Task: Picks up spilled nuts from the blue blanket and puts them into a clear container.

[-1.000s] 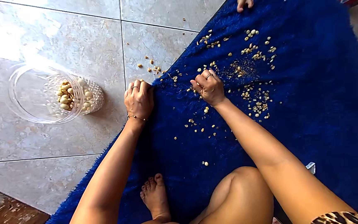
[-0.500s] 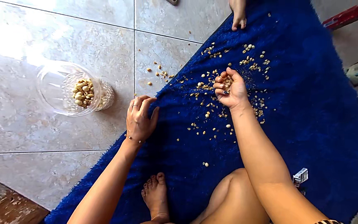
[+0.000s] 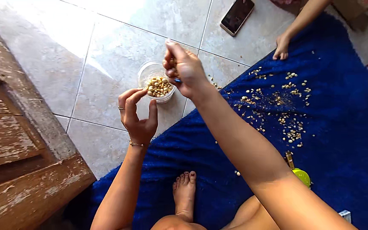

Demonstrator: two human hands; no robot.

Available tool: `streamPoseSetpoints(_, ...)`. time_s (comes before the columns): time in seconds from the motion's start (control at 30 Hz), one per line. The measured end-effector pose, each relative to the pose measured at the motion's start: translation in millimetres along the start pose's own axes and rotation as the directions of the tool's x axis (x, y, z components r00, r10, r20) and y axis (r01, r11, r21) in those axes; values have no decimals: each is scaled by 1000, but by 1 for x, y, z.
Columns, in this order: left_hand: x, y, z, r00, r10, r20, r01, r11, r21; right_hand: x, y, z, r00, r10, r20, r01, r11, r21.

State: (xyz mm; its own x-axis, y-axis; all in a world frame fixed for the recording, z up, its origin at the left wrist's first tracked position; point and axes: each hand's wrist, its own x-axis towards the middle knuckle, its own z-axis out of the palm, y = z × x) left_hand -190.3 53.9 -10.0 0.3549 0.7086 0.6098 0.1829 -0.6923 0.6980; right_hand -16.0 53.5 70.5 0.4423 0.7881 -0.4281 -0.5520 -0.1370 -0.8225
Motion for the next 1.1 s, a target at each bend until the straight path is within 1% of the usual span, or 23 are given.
streamPoseSetpoints(0.03, 2, -3, -1, 999, -36, -25, 36, 999, 0, 9, 7, 12, 998, -61, -35, 54, 986, -156)
streamPoseSetpoints(0.07, 3, -5, -1, 997, -69, -38, 69, 998, -4, 18, 16, 18, 991, -132, -24, 115, 928, -355)
streamPoseSetpoints(0.1, 3, -6, -1, 995, -95, -42, 95, 995, -10, 25, 25, 19, 985, -170, 30, 158, 820, -551)
streamPoseSetpoints(0.13, 3, -7, -2, 993, -112, -38, 111, 994, -14, 27, 31, 18, 983, -155, 98, 179, 691, -701)
streamPoseSetpoints(0.17, 2, -8, -4, 992, -125, -22, 124, 992, -15, 25, 32, 17, 982, -108, 157, 191, 574, -796)
streamPoseSetpoints(0.2, 1, -9, -7, 992, -130, -3, 130, 991, -13, 21, 32, 17, 979, -87, 187, 205, 495, -845)
streamPoseSetpoints(0.23, 0, -11, -10, 991, -131, 18, 131, 991, -11, 15, 31, 15, 976, -97, 195, 218, 454, -864)
streamPoseSetpoints(0.3, -6, -13, -13, 989, -132, 64, 133, 991, -7, 3, 25, 5, 965, -205, 165, 246, 477, -844)
streamPoseSetpoints(0.37, -11, -13, -14, 986, -133, 98, 135, 991, -20, -9, 15, -17, 953, -298, 54, 235, 618, -750)
streamPoseSetpoints(0.43, -17, -12, -12, 988, -114, 101, 119, 992, -45, -27, 1, -49, 954, -273, -122, 154, 799, -581)
streamPoseSetpoints(0.47, -21, -10, -10, 988, -107, 108, 114, 992, -54, -37, -3, -68, 944, -245, -220, 108, 861, -497)
streamPoseSetpoints(0.5, -25, -8, -8, 987, -102, 121, 110, 992, -59, -47, -6, -89, 925, -240, -295, 83, 884, -461)
streamPoseSetpoints(0.57, -35, -5, -3, 981, -103, 166, 115, 991, -65, -66, -9, -131, 864, -333, -379, 88, 839, -537)
streamPoseSetpoints(0.67, -47, 8, 6, 961, -115, 251, 133, 989, -57, -90, -9, -184, 732, -556, -394, 136, 685, -716)
streamPoseSetpoints(0.7, -51, 12, 7, 954, -107, 280, 127, 990, -56, -98, -5, -202, 716, -592, -370, 123, 628, -768)
streamPoseSetpoints(0.73, -54, 15, 9, 947, -92, 307, 114, 992, -55, -104, -1, -223, 741, -586, -329, 73, 557, -828)
streamPoseSetpoints(0.77, -58, 19, 11, 938, -74, 339, 100, 993, -60, -110, 2, -247, 815, -501, -291, -11, 488, -873)
streamPoseSetpoints(0.8, -63, 23, 11, 926, -56, 373, 88, 994, -70, -118, 7, -272, 887, -368, -278, -101, 432, -896)
streamPoseSetpoints(0.83, -66, 26, 13, 915, -39, 401, 76, 994, -78, -125, 13, -296, 915, -279, -293, -168, 398, -902)
streamPoseSetpoints(0.9, -73, 34, 18, 900, -9, 437, 52, 995, -85, -146, 16, -331, 888, -229, -399, -291, 392, -873)
streamPoseSetpoints(0.97, -82, 41, 22, 866, 5, 501, 42, 996, -83, -171, 22, -350, 844, -165, -511, -418, 394, -818)
streamPoseSetpoints(1.03, -88, 47, 30, 809, 11, 588, 46, 996, -81, -190, 43, -356, 815, -67, -576, -521, 349, -779)
streamPoseSetpoints(1.1, -92, 55, 46, 733, 13, 680, 63, 994, -87, -198, 66, -354, 807, -86, -584, -522, 359, -774)
